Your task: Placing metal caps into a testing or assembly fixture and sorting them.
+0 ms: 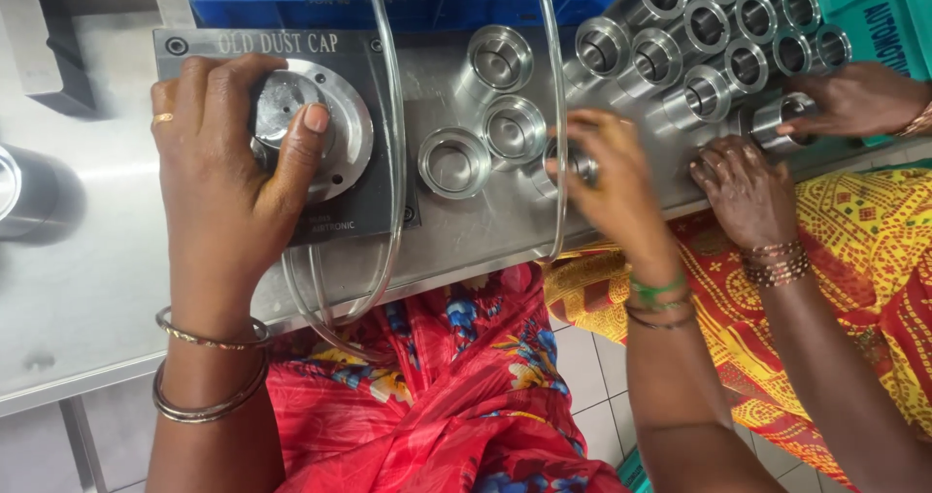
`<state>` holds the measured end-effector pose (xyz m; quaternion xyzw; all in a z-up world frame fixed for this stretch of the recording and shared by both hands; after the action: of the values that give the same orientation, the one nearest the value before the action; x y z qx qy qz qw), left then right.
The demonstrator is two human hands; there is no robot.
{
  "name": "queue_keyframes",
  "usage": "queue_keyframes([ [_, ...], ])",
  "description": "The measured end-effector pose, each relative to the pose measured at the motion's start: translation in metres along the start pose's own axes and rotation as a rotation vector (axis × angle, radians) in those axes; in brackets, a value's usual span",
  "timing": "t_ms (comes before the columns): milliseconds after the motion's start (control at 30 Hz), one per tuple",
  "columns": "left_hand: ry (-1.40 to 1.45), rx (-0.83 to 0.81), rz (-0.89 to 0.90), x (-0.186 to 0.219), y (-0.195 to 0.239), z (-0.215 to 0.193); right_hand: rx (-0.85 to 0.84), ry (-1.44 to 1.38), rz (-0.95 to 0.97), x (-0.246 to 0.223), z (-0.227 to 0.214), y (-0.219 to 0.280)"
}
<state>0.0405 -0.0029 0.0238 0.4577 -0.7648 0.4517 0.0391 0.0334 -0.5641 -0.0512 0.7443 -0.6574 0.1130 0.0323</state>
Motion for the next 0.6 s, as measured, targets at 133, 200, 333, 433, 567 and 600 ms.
queue_keyframes([
  [133,0.002,0.005,-0.003,0.001,-0.001,0.000,0.047,0.545,-0.095,0.071,0.070,-0.010],
  [200,0.000,0.009,-0.001,0.001,-0.002,0.000,-0.032,0.457,-0.119,0.061,0.056,-0.021],
  [333,0.010,0.015,-0.010,0.003,-0.005,-0.002,0.007,0.305,0.008,0.070,0.066,-0.037],
  [433,0.021,0.017,-0.012,0.003,-0.005,-0.002,-0.009,0.534,-0.056,0.059,0.063,-0.036],
  [567,0.039,0.016,-0.024,0.004,-0.005,-0.004,-0.090,0.573,-0.041,0.073,0.083,-0.034],
  [600,0.048,0.013,-0.029,0.005,-0.006,-0.004,-0.122,0.615,-0.065,0.081,0.093,-0.032],
])
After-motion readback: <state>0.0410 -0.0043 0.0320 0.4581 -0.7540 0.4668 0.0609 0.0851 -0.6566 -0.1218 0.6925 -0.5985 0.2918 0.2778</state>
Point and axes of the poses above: each hand's wrist, its own y-axis away from the middle knuckle, its own z-axis out of the palm, x = y × z, the point moved 5 cm from there along -y, towards the middle knuckle, and after that the axes turned 9 degrees about z, right-handed, at the moved point
